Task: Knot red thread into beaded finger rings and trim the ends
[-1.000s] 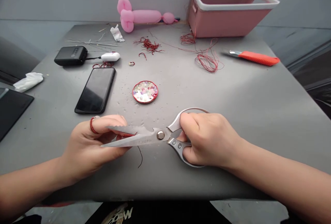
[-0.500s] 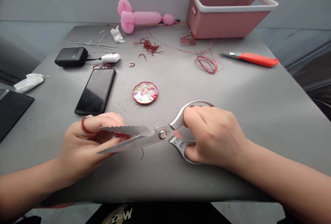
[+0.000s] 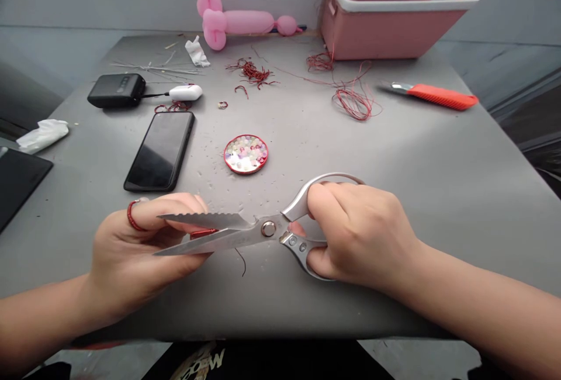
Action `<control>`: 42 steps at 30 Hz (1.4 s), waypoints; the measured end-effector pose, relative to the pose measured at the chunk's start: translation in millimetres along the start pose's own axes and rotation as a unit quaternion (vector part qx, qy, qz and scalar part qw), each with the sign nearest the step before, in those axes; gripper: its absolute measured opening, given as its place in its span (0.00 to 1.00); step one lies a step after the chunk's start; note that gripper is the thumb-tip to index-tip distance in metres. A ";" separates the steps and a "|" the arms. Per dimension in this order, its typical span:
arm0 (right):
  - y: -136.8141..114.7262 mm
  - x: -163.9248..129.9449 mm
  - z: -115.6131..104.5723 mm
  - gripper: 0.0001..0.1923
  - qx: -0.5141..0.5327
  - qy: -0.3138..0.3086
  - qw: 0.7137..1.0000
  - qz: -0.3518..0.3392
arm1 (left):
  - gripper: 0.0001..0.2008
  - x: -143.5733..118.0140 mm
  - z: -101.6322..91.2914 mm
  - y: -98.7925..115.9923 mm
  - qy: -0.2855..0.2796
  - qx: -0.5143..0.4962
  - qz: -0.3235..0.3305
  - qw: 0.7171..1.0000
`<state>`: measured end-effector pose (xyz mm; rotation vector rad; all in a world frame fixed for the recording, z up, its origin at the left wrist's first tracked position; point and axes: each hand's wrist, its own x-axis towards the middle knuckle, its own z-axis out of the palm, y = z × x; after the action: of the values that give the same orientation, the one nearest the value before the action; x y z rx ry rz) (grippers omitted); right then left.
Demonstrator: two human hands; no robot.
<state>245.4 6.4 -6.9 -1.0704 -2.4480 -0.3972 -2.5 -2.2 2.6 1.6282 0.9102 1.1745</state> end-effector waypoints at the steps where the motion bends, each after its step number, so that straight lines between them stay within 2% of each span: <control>1: -0.1 0.0 0.2 0.09 -0.005 0.001 1.000 -0.001 | 0.12 0.1 0.4 0.3 0.004 0.001 -0.002 1.000; 7: 0.2 -0.3 0.5 0.08 -0.038 0.016 0.999 -0.008 | 0.08 0.8 1.0 1.2 0.012 0.011 -0.009 1.000; 14: 0.1 1.4 -1.2 0.08 -0.041 0.011 0.999 -0.015 | 0.07 0.3 1.0 2.2 0.008 0.023 -0.004 1.000; 22: 2.6 -0.4 0.6 0.14 -0.031 0.025 0.999 -0.012 | 0.07 -0.5 0.8 5.5 -0.033 0.057 0.018 0.998; 34: 4.3 0.8 -1.7 0.09 -0.037 0.002 0.999 -0.022 | 0.08 0.9 -2.7 4.9 -0.075 0.069 0.025 0.994; 42: 5.1 -4.2 1.4 0.14 -0.035 0.013 0.999 -0.034 | 0.12 1.9 -1.4 11.5 -0.098 0.073 0.030 0.992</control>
<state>251.4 7.8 -9.8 -1.0065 -2.4680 -0.5189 -2.7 -3.8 14.3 1.8650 0.8415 0.9855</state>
